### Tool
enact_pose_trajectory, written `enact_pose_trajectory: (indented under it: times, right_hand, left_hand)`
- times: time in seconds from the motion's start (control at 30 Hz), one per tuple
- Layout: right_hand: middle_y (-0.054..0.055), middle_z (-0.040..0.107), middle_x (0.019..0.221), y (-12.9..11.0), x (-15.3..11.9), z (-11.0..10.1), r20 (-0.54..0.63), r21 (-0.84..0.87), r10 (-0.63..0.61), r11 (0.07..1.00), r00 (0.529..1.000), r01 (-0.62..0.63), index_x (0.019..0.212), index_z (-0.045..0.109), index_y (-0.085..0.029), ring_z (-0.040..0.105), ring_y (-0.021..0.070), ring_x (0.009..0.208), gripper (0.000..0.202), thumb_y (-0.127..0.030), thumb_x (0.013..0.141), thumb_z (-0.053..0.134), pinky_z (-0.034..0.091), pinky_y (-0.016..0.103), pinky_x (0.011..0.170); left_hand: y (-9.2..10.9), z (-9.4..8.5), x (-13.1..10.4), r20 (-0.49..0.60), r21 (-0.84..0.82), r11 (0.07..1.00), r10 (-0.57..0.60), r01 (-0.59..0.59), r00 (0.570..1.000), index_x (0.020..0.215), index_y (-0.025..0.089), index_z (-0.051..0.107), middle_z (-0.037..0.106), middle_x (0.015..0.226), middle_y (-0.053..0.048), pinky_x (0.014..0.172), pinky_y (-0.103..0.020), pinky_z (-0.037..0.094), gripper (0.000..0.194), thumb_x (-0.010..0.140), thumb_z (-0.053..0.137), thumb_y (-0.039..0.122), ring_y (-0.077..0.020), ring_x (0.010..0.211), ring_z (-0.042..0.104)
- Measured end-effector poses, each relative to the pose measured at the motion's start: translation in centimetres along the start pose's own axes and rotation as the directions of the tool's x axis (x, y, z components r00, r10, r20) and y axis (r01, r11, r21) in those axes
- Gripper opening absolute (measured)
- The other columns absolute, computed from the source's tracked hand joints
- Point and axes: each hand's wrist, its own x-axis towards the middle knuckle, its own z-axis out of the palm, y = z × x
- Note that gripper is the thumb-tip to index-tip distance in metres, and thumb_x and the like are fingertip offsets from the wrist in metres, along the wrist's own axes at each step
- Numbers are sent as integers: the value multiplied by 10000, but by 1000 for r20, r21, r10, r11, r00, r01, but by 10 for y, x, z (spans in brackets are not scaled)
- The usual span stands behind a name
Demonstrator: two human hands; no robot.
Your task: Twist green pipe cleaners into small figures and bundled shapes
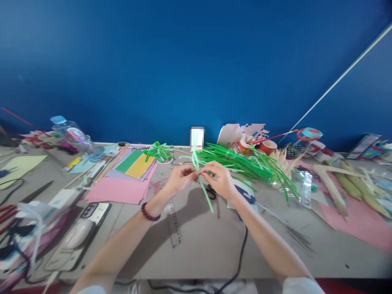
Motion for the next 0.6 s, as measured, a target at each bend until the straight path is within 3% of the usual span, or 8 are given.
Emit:
enact_pose_trajectory:
  times: [0.13, 0.2, 0.23, 0.3, 0.37, 0.4, 0.5, 0.6]
  right_hand:
    - [68, 603, 872, 0, 2, -2, -14, 48, 4, 999, 1000, -4, 813, 630, -202, 562, 177, 770, 94, -248, 816, 547, 446, 281, 612]
    - [61, 596, 862, 1, 3, -2, -59, 54, 9, 999, 998, -6, 804, 617, -199, 550, 165, 750, 85, -239, 817, 543, 443, 273, 610]
    - [56, 594, 852, 2, 3, -1, -81, 50, 10, 999, 997, -6, 800, 614, -198, 545, 159, 739, 82, -235, 817, 543, 439, 269, 609]
    - [44, 596, 824, 3, 2, 0, -115, 42, 18, 999, 993, -13, 790, 610, -196, 536, 150, 709, 75, -229, 816, 548, 428, 262, 597]
    - [36, 603, 798, 3, 1, 1, -119, 42, 41, 998, 992, -36, 794, 612, -196, 526, 144, 679, 70, -227, 813, 552, 418, 256, 579]
    - [33, 605, 790, 3, 1, 1, -113, 45, 56, 998, 992, -51, 800, 613, -196, 520, 141, 664, 70, -227, 813, 552, 413, 252, 566]
    - [25, 607, 774, 1, 0, 3, -96, 43, 64, 997, 993, -60, 807, 611, -200, 514, 138, 646, 62, -220, 811, 552, 403, 245, 546]
    - [22, 606, 771, -2, -1, 6, -105, 20, 28, 999, 994, -26, 797, 606, -202, 526, 139, 657, 57, -201, 807, 551, 411, 247, 566]
  left_hand:
    - [0, -3, -1, 39, 125, 991, 46, -50, 998, 665, 147, 630, 624, 604, -22, 543, -244, 415, 293, 786, 612, 413, -127, 576, 559]
    - [-1, -3, -2, -46, 269, 952, 161, -143, 986, 725, 159, 623, 636, 672, -26, 566, -247, 431, 260, 818, 580, 399, -135, 625, 571]
    - [-3, -3, -3, -117, 366, 909, 255, -197, 960, 768, 166, 613, 637, 719, -30, 586, -253, 441, 231, 822, 579, 388, -140, 656, 573]
    - [-6, -2, -4, -220, 573, 768, 481, -287, 849, 843, 178, 587, 628, 807, -41, 648, -277, 458, 186, 814, 600, 362, -158, 738, 572]
    - [-8, -2, -5, -177, 737, 583, 655, -342, 735, 884, 190, 578, 622, 875, -56, 722, -310, 461, 155, 809, 616, 319, -181, 824, 568]
    - [-9, -2, -5, -115, 789, 494, 703, -366, 701, 898, 196, 582, 625, 899, -61, 750, -323, 458, 130, 813, 613, 290, -190, 858, 566]
    - [-9, -2, -6, 42, 852, 317, 752, -416, 658, 932, 215, 598, 649, 941, -59, 785, -332, 446, 106, 828, 589, 201, -195, 895, 567]
    - [-9, -2, -7, 71, 868, 269, 765, -418, 640, 904, 213, 602, 674, 922, -49, 796, -328, 439, 83, 831, 582, 178, -195, 909, 574]
